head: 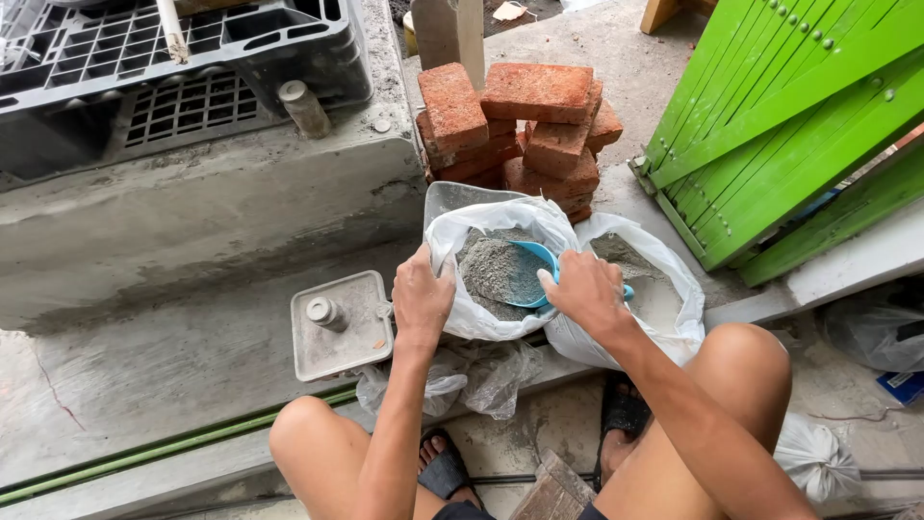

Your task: The person scoops cement from a white sack using a blue scoop and pours it into a second white sack. The person repeats this process multiple times, transferring the material between the two bags.

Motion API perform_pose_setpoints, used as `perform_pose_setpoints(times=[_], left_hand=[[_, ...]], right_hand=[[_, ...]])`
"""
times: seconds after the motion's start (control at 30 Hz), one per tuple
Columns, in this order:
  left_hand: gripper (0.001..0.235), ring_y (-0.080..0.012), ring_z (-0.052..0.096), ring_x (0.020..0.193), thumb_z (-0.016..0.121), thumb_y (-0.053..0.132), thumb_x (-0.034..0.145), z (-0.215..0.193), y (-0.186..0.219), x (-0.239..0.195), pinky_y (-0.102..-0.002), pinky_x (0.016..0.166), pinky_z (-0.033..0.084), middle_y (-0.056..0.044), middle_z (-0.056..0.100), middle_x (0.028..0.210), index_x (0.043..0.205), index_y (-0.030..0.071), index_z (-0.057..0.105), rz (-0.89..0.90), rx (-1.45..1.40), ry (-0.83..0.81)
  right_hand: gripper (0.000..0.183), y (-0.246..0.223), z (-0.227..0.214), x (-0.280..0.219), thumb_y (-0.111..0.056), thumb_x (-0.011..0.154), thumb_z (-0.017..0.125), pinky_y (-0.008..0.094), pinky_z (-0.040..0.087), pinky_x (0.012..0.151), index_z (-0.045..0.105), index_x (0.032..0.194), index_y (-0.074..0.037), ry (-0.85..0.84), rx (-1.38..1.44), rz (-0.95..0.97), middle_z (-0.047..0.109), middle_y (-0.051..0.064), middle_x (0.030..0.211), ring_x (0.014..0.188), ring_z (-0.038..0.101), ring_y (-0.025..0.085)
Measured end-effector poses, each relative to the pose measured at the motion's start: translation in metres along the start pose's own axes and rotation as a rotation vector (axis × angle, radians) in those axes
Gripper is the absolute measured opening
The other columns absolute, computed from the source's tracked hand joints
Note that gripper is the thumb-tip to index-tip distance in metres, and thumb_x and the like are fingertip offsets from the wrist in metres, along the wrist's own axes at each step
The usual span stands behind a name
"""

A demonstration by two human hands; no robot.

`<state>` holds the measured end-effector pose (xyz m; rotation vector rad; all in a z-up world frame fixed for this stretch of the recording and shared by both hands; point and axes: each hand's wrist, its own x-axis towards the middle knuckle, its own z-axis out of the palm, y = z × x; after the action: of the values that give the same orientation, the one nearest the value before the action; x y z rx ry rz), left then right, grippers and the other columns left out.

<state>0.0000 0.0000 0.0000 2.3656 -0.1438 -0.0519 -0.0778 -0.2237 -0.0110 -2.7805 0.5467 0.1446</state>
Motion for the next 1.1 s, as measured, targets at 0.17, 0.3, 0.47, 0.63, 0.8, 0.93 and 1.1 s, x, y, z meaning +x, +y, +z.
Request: perform_pose_setpoints(times=[0.17, 0.3, 0.47, 0.63, 0.8, 0.93, 1.1], left_hand=[[0.031, -0.0549, 0.069, 0.095, 0.062, 0.03, 0.093, -0.001, 0.004, -0.003, -0.064, 0.082, 0.055, -0.027, 0.072, 0.096, 0.105, 0.002, 0.067, 0.017, -0.007, 0.013], [0.038, -0.053, 0.069, 0.093, 0.061, 0.04, 0.095, -0.008, 0.02, -0.007, -0.062, 0.08, 0.056, -0.026, 0.072, 0.092, 0.098, 0.003, 0.066, 0.026, -0.028, 0.034], [0.035, -0.0522, 0.07, 0.092, 0.058, 0.037, 0.098, 0.0, 0.005, -0.001, -0.062, 0.077, 0.056, -0.026, 0.072, 0.089, 0.093, 0.003, 0.066, 0.043, -0.051, 0.056], [0.028, -0.0515, 0.07, 0.091, 0.059, 0.03, 0.096, -0.002, 0.002, -0.002, -0.062, 0.076, 0.056, -0.026, 0.071, 0.085, 0.091, 0.003, 0.065, 0.049, -0.071, 0.058], [0.04, -0.0468, 0.072, 0.078, 0.071, 0.041, 0.093, -0.013, 0.009, -0.006, -0.056, 0.067, 0.057, -0.027, 0.066, 0.076, 0.089, 0.003, 0.06, 0.108, -0.134, 0.121], [0.032, -0.0517, 0.069, 0.072, 0.062, 0.023, 0.099, 0.007, -0.01, 0.011, -0.053, 0.061, 0.053, -0.029, 0.062, 0.068, 0.085, -0.004, 0.056, 0.16, -0.128, 0.167], [0.025, -0.0247, 0.063, 0.055, 0.062, 0.017, 0.102, 0.009, -0.021, 0.017, -0.036, 0.055, 0.052, -0.022, 0.058, 0.058, 0.083, 0.001, 0.055, 0.224, -0.217, 0.239]], right_hand=[[0.052, -0.005, -0.018, -0.01, -0.049, 0.092, 0.059, 0.059, 0.053, 0.087, 0.072, 0.101, 0.001, -0.053, 0.039, 0.0, 0.075, 0.027, 0.1, 0.101, 0.073, 0.049], [0.047, -0.009, -0.028, -0.018, -0.044, 0.093, 0.059, 0.059, 0.054, 0.086, 0.073, 0.095, 0.001, -0.042, 0.068, -0.022, 0.075, 0.027, 0.094, 0.098, 0.074, 0.048], [0.044, -0.005, -0.018, -0.016, -0.039, 0.096, 0.054, 0.058, 0.056, 0.081, 0.074, 0.088, -0.001, 0.001, 0.082, -0.021, 0.075, 0.025, 0.086, 0.091, 0.076, 0.046], [0.045, -0.01, -0.022, -0.013, -0.037, 0.096, 0.05, 0.057, 0.057, 0.075, 0.073, 0.083, 0.0, 0.025, 0.057, -0.022, 0.075, 0.024, 0.079, 0.083, 0.076, 0.046], [0.042, -0.019, -0.035, -0.006, -0.03, 0.097, 0.051, 0.059, 0.058, 0.07, 0.075, 0.084, 0.002, 0.023, -0.023, -0.057, 0.075, 0.026, 0.078, 0.081, 0.076, 0.048], [0.042, -0.008, -0.016, 0.011, -0.032, 0.097, 0.052, 0.06, 0.059, 0.066, 0.076, 0.086, 0.0, 0.025, -0.013, -0.028, 0.075, 0.025, 0.078, 0.08, 0.076, 0.046], [0.039, 0.0, -0.025, 0.007, -0.031, 0.101, 0.054, 0.061, 0.059, 0.079, 0.079, 0.095, -0.002, 0.027, 0.095, 0.016, 0.076, 0.027, 0.086, 0.086, 0.076, 0.046]])
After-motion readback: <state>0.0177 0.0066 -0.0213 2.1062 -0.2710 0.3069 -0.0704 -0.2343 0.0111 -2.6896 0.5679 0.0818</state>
